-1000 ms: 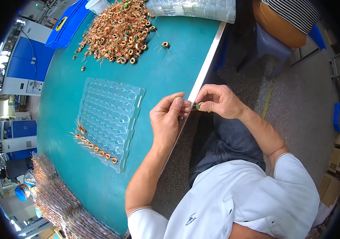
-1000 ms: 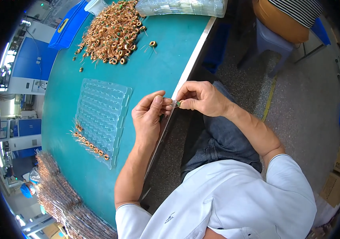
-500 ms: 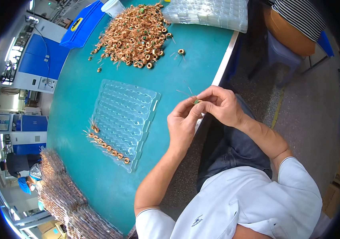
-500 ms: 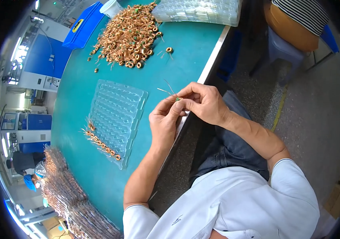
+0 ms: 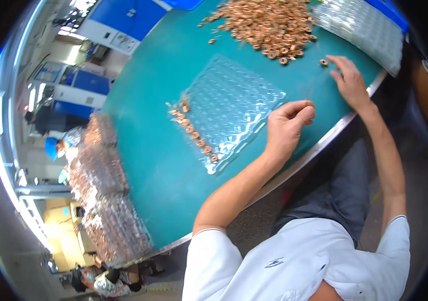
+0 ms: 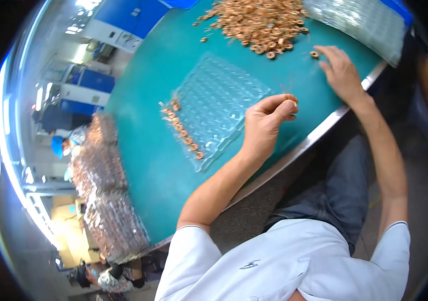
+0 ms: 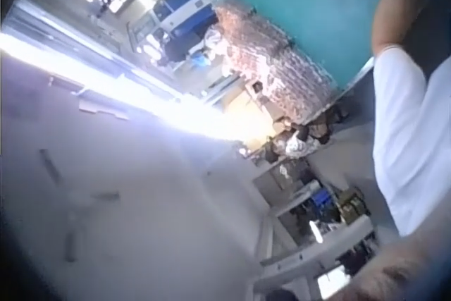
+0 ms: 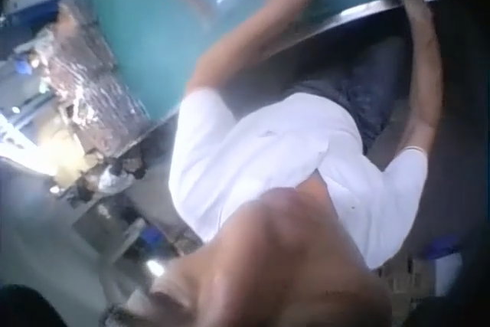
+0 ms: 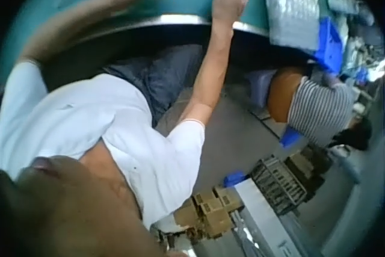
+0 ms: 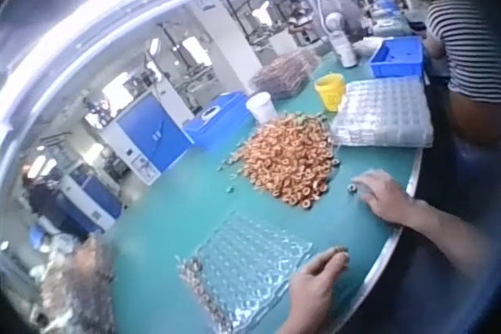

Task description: Manually placing small copper coils from a pile into individual slots of a plastic blister tray.

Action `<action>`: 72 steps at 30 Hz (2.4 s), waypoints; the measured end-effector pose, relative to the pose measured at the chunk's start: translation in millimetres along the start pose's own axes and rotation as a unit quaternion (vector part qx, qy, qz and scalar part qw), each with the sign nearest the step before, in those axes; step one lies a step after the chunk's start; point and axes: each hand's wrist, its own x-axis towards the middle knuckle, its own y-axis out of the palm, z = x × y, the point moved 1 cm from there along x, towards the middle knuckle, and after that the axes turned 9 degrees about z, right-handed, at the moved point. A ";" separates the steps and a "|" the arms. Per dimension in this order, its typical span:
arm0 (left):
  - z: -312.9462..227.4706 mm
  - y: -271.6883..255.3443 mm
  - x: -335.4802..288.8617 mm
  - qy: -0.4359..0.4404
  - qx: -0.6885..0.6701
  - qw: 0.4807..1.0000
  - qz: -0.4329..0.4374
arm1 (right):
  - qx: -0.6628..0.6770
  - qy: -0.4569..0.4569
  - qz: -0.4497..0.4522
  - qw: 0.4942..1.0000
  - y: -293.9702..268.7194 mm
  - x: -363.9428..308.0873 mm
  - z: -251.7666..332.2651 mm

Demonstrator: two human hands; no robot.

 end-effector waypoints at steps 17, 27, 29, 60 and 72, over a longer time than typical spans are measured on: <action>-86.5 -249.3 -34.9 -0.009 0.584 0.742 -0.328 | 0.148 0.088 0.036 0.985 23.4 23.3 -19.4; -74.9 -270.9 -31.6 -0.101 0.598 0.712 -0.354 | 0.219 0.142 0.005 0.965 17.7 22.2 -16.8; -74.1 -239.8 -23.3 -0.109 0.759 0.558 -0.318 | 0.236 0.134 0.008 0.962 16.7 13.8 -20.1; 11.9 -17.1 14.8 0.006 0.352 0.929 0.114 | 0.392 0.124 0.062 0.910 4.8 -60.0 59.4; 9.4 -11.6 17.6 0.101 0.428 0.898 -0.004 | 0.367 0.092 0.125 0.917 -4.2 -56.8 67.1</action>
